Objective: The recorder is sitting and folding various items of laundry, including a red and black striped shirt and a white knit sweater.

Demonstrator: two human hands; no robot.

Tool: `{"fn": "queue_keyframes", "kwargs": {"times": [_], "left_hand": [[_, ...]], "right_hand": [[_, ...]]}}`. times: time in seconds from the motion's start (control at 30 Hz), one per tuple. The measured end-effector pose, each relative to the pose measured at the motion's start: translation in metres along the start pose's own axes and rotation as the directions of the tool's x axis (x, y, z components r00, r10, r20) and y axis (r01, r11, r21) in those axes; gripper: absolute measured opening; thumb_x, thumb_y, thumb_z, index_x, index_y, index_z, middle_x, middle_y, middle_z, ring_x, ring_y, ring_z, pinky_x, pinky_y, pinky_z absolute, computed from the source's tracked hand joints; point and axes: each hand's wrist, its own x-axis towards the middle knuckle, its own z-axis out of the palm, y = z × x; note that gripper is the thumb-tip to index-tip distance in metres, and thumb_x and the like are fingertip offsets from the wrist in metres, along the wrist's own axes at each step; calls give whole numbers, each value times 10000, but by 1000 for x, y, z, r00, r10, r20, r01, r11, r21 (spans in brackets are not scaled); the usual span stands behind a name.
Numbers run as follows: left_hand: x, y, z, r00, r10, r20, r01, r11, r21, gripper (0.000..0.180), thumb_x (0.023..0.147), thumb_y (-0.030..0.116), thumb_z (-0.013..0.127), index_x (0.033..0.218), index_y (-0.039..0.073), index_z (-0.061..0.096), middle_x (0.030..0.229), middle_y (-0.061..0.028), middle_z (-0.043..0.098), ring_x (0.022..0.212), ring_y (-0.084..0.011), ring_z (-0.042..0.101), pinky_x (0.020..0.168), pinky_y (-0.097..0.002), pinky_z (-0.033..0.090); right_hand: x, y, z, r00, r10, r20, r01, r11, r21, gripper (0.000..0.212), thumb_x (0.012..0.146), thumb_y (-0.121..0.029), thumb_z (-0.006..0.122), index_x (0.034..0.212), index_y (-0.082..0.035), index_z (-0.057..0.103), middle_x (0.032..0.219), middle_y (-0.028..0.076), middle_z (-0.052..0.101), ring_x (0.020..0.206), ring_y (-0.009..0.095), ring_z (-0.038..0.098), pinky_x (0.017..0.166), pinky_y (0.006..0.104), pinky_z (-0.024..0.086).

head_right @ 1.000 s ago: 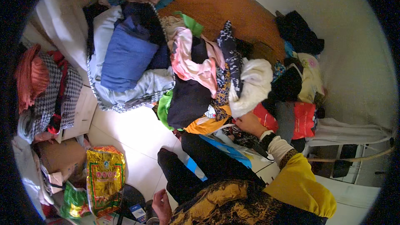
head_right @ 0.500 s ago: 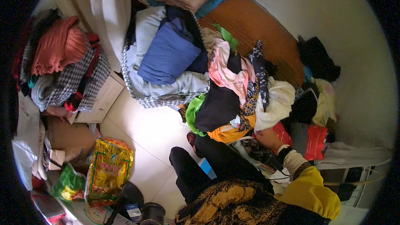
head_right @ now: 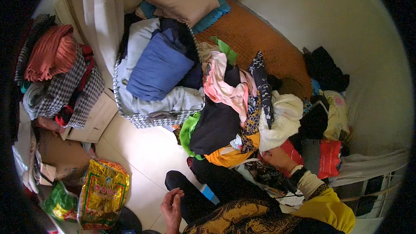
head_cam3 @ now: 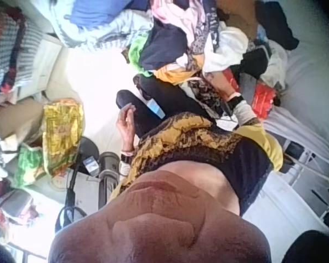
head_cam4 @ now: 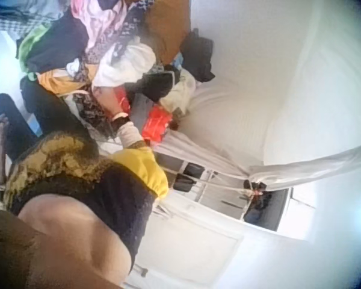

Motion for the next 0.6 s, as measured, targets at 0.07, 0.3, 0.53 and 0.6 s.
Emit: {"fn": "queue_keyframes", "kwargs": {"times": [0.07, 0.3, 0.53, 0.6], "left_hand": [[7, -11, 12, 1000, 22, 17, -21, 1000, -10, 174, 973, 68, 581, 1083, -52, 642, 957, -113, 682, 888, -177, 676, 804, -287, 528], [-3, -19, 49, 995, 22, 101, -21, 1000, -9, 225, 1001, 137, 566, 1103, -49, 641, 963, -120, 695, 885, -169, 671, 828, -287, 517], [-22, -27, 73, 993, 9, 122, -10, 1000, 6, 246, 1007, 148, 563, 1157, -36, 628, 1001, -114, 684, 902, -167, 656, 853, -287, 524], [-23, -28, 80, 989, 22, 146, -25, 999, 20, 246, 1010, 146, 556, 1160, -36, 626, 999, -114, 683, 903, -168, 656, 852, -289, 526]], "right_hand": [[0, 8, 0, 986, -167, -30, 157, 966, -204, 135, 866, -132, 590, 966, -42, 595, 849, 103, 616, 813, 219, 599, 745, 352, 482], [14, 24, -1, 946, -315, -73, 303, 943, -141, 237, 893, -183, 570, 1040, 1, 596, 998, 197, 633, 942, 318, 598, 868, 416, 462], [-12, -12, -12, 918, -383, -105, 388, 921, 33, 200, 942, -222, 567, 957, -26, 605, 795, 145, 647, 732, 267, 641, 692, 388, 495], [-22, -16, -12, 922, -359, -141, 373, 924, 85, 183, 958, -207, 603, 980, -25, 596, 818, 100, 647, 750, 194, 637, 690, 336, 493]]}}
